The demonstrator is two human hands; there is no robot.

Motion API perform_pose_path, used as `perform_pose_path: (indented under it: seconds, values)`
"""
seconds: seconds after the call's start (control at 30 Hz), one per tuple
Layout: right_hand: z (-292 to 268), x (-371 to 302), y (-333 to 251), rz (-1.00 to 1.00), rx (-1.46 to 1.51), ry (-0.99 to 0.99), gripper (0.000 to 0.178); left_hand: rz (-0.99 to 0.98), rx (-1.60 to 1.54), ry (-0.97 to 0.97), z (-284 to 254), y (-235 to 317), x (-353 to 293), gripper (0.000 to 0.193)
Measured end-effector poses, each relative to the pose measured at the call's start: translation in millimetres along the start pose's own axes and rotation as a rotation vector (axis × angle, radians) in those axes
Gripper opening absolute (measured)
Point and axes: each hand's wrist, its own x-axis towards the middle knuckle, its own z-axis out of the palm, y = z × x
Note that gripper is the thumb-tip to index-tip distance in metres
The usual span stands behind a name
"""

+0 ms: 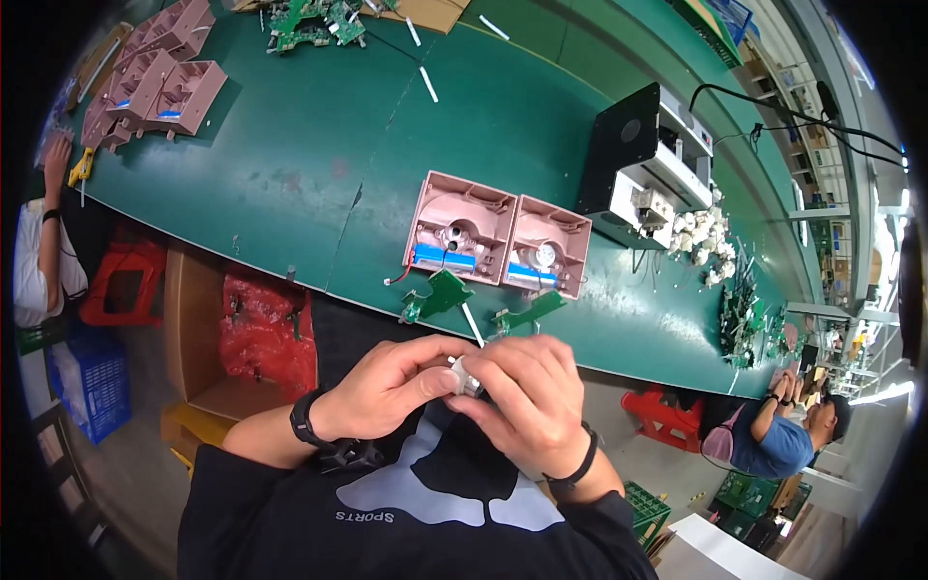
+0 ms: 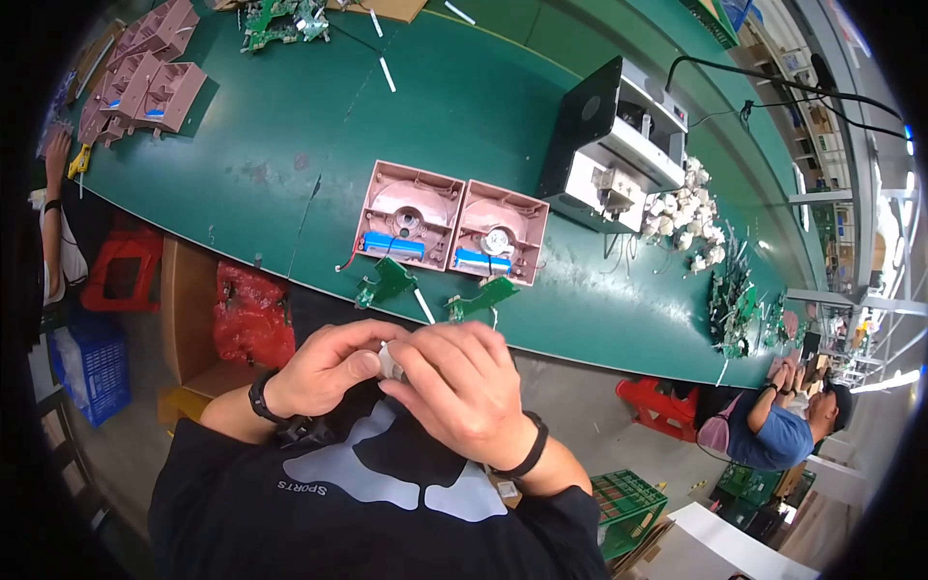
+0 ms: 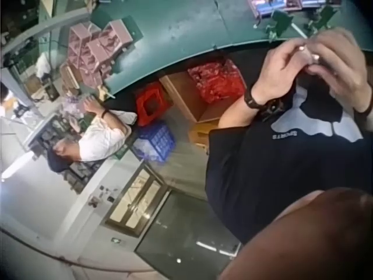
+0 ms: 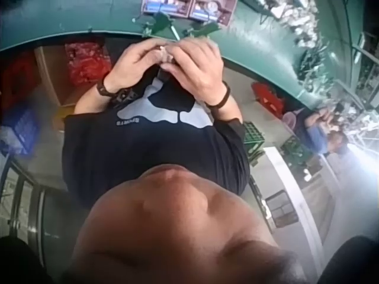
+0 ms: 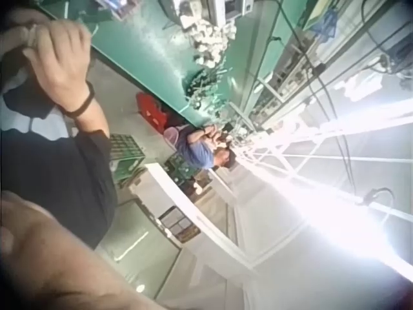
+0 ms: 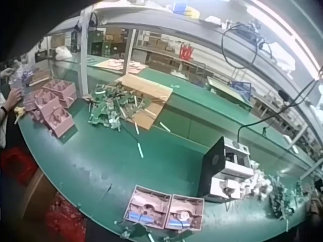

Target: Assembling electronic components and placing them into individual boxes on a factory assembly line.

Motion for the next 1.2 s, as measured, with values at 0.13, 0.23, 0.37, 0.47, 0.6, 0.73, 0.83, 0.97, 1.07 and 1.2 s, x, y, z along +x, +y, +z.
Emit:
perform_pose_path:
  seconds: [0.13, 0.23, 0.37, 0.47, 0.6, 0.73, 0.83, 0.97, 1.07, 1.2]
  values:
    - [12, -8, -1, 0.025, 0.044, 0.016, 0.044, 0.005, -0.015, 0.007, -1, -2, -6, 0.041]
    - [11, -6, 0, 0.067, 0.12, 0.022, 0.045, -0.05, -0.227, -0.005, -1, -6, -9, 0.043]
    - [5, 0, 5, 0.091, 0.169, -0.008, 0.04, -0.013, -0.156, 0.021, -7, -11, -9, 0.042]
    - [-7, 20, 20, 0.14, 0.039, 0.101, 0.035, 0.502, 0.914, 0.499, -10, -18, 0, 0.052]
    - [-7, 50, 40, 0.196, -0.097, 0.057, 0.032, 0.472, 1.065, 0.629, -11, -37, 14, 0.058]
    - [6, 67, 53, 0.102, -0.13, -0.047, 0.032, 0.491, 1.073, 0.582, -15, -51, 19, 0.055]
    - [17, 73, 59, 0.073, -0.143, -0.12, 0.033, 0.523, 1.057, 0.59, -18, -61, 21, 0.054]
    - [31, 78, 69, -0.025, -0.194, -0.139, 0.032, 0.55, 1.033, 0.593, -20, -64, 22, 0.056]
    - [37, 82, 68, -0.043, -0.28, -0.208, 0.029, 0.556, 1.024, 0.59, -21, -63, 21, 0.058]
    - [40, 87, 64, -0.049, -0.391, -0.265, 0.029, 0.56, 1.011, 0.584, -23, -62, 21, 0.059]
